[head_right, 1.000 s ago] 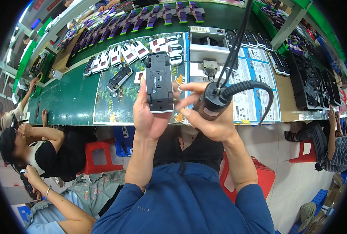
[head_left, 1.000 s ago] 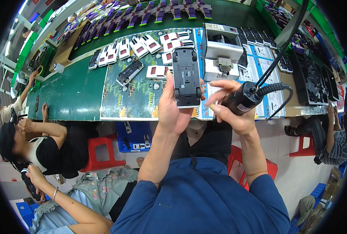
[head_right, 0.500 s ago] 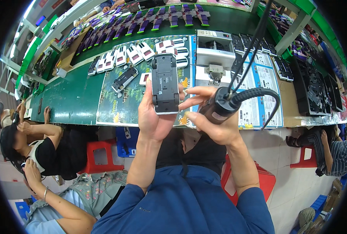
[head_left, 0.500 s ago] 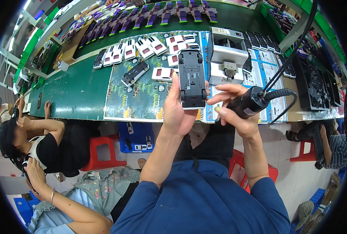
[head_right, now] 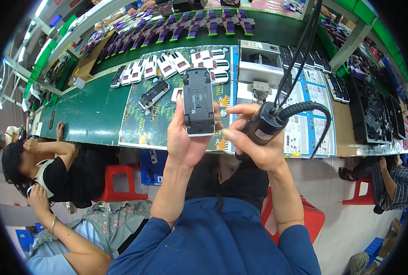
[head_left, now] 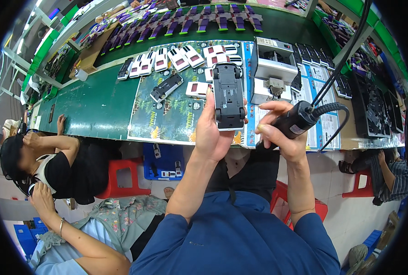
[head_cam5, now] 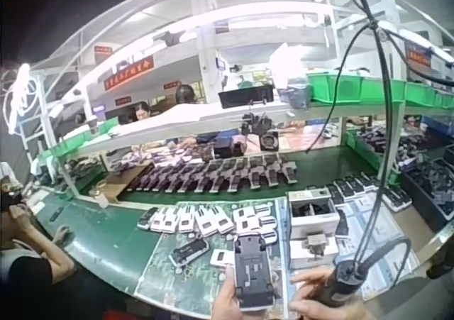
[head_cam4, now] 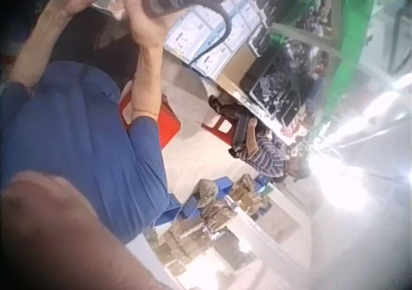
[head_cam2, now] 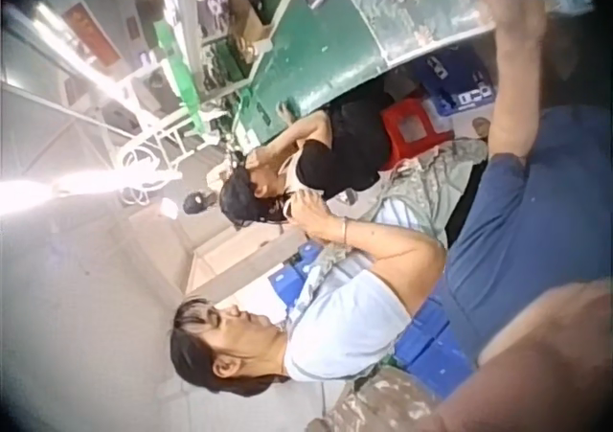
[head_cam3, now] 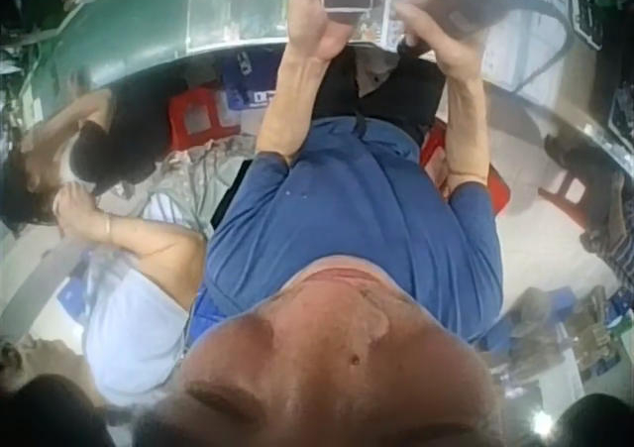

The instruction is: The person assembles toy cars on a workbench by driving screws into the chassis with an electric screwdriver and fitting car body components together by hand.

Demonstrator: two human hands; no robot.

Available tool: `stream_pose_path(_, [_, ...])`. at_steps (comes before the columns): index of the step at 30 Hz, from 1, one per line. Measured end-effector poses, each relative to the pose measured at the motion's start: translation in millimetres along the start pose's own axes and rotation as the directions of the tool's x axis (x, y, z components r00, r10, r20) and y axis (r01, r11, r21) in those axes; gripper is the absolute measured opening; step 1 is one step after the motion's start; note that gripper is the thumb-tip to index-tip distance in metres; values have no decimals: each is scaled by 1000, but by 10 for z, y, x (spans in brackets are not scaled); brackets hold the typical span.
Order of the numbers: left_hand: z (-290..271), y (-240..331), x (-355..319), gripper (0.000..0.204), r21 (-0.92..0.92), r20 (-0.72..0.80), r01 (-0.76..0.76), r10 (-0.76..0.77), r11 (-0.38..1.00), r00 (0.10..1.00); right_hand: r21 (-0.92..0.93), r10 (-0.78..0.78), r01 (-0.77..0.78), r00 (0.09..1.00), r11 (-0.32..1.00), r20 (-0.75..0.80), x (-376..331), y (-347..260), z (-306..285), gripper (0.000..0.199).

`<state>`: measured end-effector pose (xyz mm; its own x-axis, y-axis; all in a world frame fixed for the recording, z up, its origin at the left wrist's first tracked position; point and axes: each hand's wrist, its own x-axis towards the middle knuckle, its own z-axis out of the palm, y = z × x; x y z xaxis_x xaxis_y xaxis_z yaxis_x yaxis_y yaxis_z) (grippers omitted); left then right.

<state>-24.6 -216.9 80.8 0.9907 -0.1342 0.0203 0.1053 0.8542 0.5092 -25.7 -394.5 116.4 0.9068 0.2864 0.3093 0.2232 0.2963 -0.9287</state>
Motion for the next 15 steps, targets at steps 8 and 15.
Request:
stream_pose_path(8, [-104, 6, -69, 54, -44, 34, 43, -41, 998, 999, 188, -61, 82, 991, 979, -117, 72, -33, -231, 104])
stream_pose_path(15, [-173, -62, -126, 51, -104, -22, 77, -80, 992, 997, 491, -92, 169, 980, 855, -176, 51, -221, -421, 106])
